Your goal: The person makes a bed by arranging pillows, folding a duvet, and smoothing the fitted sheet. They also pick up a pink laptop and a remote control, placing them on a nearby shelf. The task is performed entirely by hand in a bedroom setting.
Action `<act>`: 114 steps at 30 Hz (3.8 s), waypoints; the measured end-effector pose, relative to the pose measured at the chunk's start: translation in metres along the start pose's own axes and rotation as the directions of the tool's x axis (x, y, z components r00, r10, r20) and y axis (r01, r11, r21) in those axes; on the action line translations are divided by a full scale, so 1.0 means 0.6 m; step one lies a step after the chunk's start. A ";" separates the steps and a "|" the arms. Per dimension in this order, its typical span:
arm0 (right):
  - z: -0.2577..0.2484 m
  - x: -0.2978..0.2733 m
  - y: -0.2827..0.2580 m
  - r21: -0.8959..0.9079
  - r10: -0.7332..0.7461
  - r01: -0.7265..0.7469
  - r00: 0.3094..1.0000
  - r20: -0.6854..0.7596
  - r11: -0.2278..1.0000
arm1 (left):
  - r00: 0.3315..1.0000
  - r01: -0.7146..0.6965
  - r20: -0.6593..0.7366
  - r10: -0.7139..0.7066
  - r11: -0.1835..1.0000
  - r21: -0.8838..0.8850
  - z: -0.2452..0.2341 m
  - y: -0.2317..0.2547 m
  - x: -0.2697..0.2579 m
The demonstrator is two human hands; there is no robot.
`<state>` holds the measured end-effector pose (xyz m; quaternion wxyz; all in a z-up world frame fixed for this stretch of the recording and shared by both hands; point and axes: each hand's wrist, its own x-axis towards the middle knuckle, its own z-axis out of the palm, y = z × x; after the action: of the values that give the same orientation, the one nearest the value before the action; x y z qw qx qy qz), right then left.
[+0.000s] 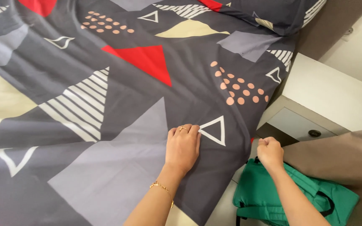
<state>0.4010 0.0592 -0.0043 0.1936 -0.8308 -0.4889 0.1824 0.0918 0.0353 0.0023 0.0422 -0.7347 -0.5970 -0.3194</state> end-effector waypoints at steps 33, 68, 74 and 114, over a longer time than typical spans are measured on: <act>-0.027 0.195 -0.007 0.234 -0.019 0.038 0.997 -0.081 0.971 | 0.973 -0.085 0.207 0.101 0.993 -0.085 0.149 0.075 0.231; -0.158 0.628 -0.110 0.143 -0.107 0.123 0.988 -0.110 0.982 | 0.887 -0.100 0.441 0.141 0.988 -0.115 0.253 0.104 0.660; -0.137 0.828 -0.058 0.052 -0.070 0.075 0.994 -0.088 0.996 | 0.921 -0.143 0.352 0.169 0.985 -0.098 0.356 0.131 0.765; -0.135 1.242 -0.133 -0.519 -0.369 0.319 0.930 0.007 0.793 | 0.867 -0.195 0.425 0.262 0.961 -0.195 0.682 0.267 1.086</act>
<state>0.7213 0.7413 0.0200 0.0188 -0.7569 -0.6525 -0.0315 0.4626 0.7255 0.0678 -0.1120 -0.8548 -0.4745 -0.1778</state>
